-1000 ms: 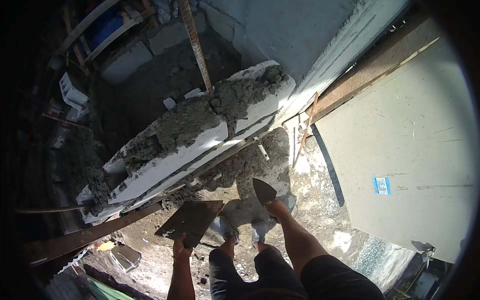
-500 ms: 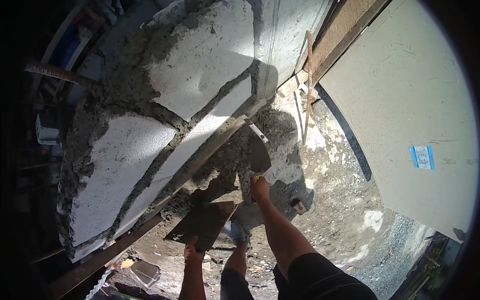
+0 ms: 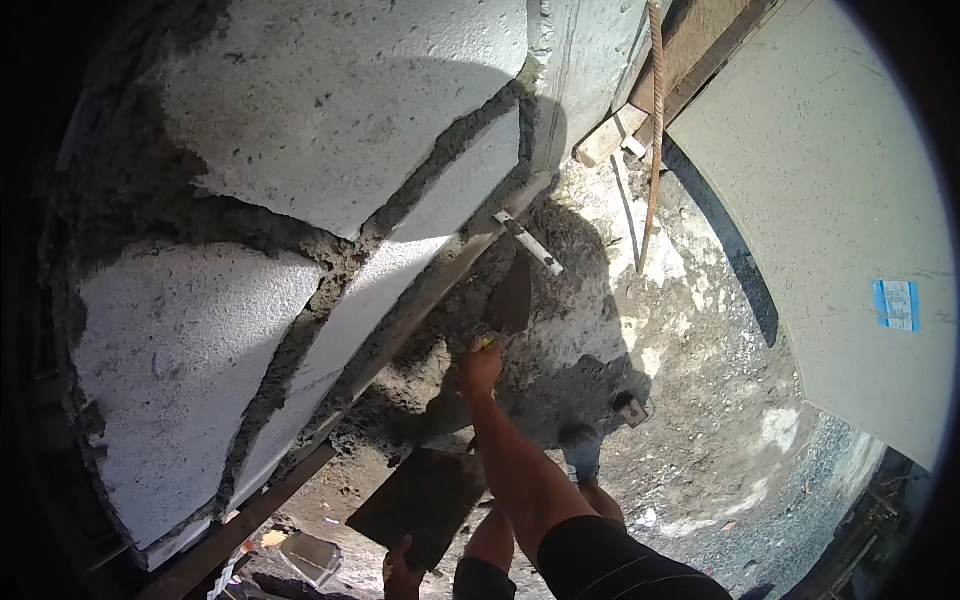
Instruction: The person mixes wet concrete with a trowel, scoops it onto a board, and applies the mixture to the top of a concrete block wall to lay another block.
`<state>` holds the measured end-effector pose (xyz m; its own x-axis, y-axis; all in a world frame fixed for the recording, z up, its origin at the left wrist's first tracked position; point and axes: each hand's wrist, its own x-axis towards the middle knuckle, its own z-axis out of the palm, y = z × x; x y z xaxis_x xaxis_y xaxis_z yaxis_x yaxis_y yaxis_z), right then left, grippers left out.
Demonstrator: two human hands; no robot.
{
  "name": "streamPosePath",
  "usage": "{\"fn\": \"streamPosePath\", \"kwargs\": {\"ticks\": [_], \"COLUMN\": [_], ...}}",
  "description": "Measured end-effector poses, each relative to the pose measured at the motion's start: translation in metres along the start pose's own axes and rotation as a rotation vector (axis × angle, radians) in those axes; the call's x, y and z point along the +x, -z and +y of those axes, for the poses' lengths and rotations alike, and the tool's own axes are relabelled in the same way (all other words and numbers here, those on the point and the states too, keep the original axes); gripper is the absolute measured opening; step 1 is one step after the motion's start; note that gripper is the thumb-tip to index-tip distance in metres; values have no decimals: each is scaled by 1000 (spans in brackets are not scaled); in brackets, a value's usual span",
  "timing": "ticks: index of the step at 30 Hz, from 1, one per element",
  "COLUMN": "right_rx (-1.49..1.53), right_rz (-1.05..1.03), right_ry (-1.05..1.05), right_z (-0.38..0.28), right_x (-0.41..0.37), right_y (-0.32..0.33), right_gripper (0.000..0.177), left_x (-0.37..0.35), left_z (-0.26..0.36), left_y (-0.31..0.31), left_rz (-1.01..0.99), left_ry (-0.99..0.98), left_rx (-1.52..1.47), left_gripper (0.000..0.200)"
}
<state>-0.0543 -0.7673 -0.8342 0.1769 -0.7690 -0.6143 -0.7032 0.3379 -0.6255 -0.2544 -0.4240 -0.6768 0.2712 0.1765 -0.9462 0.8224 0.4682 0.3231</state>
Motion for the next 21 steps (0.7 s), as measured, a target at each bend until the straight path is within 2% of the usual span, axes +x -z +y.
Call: {"fn": "streamPosePath", "kwargs": {"ticks": [2, 4, 7, 9, 10, 11, 12, 13, 15, 17, 18, 20, 21], "right_rx": [5, 7, 15, 44, 46, 237, 427, 431, 652, 619, 615, 374, 220], "right_rz": [15, 27, 13, 3, 0, -66, -131, -135, -208, -343, -430, -414, -392], "right_ry": [6, 11, 7, 144, 146, 89, 27, 26, 186, -40, -188, -39, 59], "right_z": [0, 2, -2, -11, -12, -10, -9, 1, 18, -7, 3, -3, 43], "right_x": [-5, -4, 28, 39, 40, 40, 38, 33, 26, -18, -25, -65, -60], "right_y": [-1, -4, -32, -45, -47, -45, -41, -36, -16, 41, 59, 114, 123], "right_gripper": [35, 34, 35, 33, 33, 33, 33, 33, 30, 28, 28, 28, 29], "left_x": [-7, -13, 7, 3, 1, 12, 34, 42, 18, -29, -45, -72, -85], "left_z": [2, 7, 7, 12, 15, 14, 11, 11, 17, 29, 33, 43, 49], "left_y": [-3, -4, 21, 20, 19, 42, 87, 115, 108, 101, 92, 80, 73], "left_rz": [14, 121, 162, 160, 158, 162, 76, -15, 9, 92, 131, 115, 89], "left_ry": [-21, 40, 73, 68, 64, 61, 116, 169, 134, 82, 57, 46, 46], "left_rx": [29, 113, 129, 143, 158, 158, 43, -74, -50, 6, 31, 41, 43], "left_gripper": [39, 54, 53, 55, 56, 56, 47, 39, 46, 60, 68, 70, 71]}}
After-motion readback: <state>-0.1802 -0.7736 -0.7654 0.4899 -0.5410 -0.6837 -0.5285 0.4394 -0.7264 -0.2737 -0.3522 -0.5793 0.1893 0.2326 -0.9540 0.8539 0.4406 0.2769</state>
